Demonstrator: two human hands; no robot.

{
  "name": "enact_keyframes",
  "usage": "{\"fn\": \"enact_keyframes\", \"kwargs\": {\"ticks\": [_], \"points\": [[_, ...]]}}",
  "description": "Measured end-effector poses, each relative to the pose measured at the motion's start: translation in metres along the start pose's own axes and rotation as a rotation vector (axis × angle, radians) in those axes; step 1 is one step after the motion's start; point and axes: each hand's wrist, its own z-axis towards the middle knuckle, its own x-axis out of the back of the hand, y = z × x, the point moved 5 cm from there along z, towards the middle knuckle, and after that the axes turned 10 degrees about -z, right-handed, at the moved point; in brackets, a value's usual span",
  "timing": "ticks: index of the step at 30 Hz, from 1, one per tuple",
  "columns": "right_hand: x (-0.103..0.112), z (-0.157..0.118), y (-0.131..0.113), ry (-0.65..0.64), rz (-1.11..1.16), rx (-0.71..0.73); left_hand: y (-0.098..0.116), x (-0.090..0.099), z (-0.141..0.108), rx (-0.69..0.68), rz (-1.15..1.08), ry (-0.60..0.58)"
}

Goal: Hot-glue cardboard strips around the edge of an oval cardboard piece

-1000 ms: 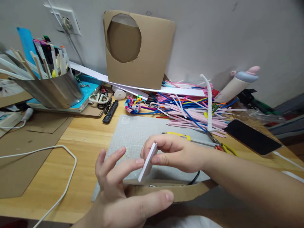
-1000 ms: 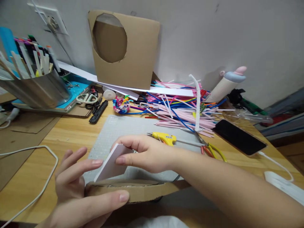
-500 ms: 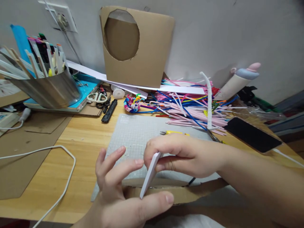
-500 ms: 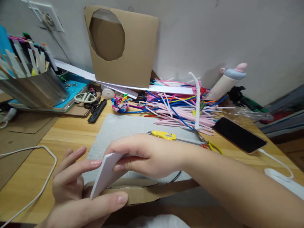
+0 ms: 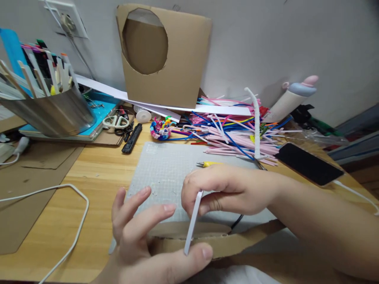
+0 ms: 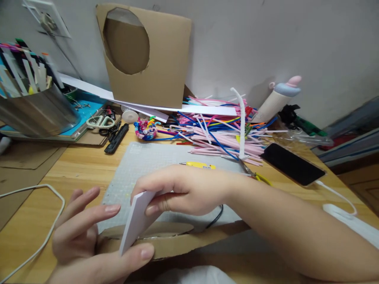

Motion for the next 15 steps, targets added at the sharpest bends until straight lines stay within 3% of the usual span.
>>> {"fn": "enact_keyframes", "kwargs": {"ticks": [5, 9, 13, 15], "points": [[-0.002, -0.003, 0.011, 0.013, 0.156, -0.012, -0.001, -0.004, -0.001, -0.043, -0.041, 0.212], [-0.006, -0.006, 0.019, 0.025, 0.272, -0.048, -0.003, -0.014, 0.002, 0.027, -0.045, 0.092], [-0.010, -0.010, 0.026, 0.033, 0.348, -0.049, 0.000, -0.006, -0.001, -0.003, -0.052, 0.221], [-0.012, -0.012, 0.029, 0.037, 0.379, -0.041, -0.001, -0.006, -0.003, 0.034, -0.041, 0.166]]}}
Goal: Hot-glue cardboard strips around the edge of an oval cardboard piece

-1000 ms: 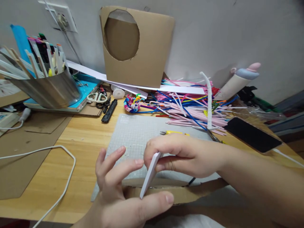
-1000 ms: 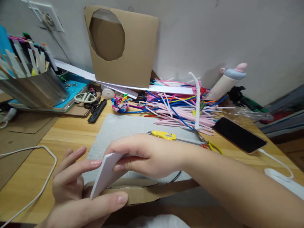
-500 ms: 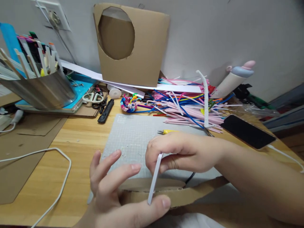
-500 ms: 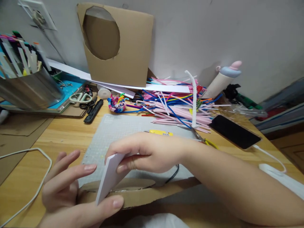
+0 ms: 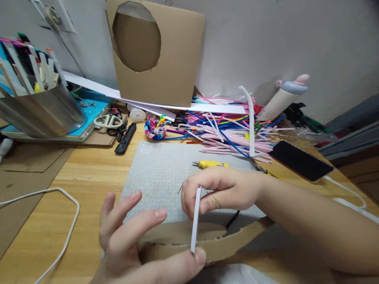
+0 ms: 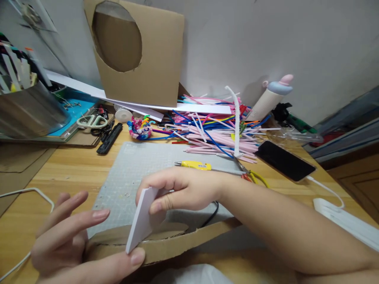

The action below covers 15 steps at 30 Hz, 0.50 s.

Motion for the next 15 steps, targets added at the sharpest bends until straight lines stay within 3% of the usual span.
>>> {"fn": "enact_keyframes", "kwargs": {"ticks": [3, 8, 15], "points": [[0.0009, -0.0027, 0.0038, 0.005, 0.034, 0.017, 0.0007, 0.0012, -0.0011, 0.017, 0.017, -0.085], [0.0020, -0.0053, 0.0061, 0.004, 0.065, 0.029, 0.0017, -0.0008, 0.0012, 0.008, 0.011, -0.112], [0.0020, -0.0104, 0.0075, 0.020, 0.084, 0.028, -0.0032, -0.0013, 0.0013, 0.005, 0.009, -0.060]]}}
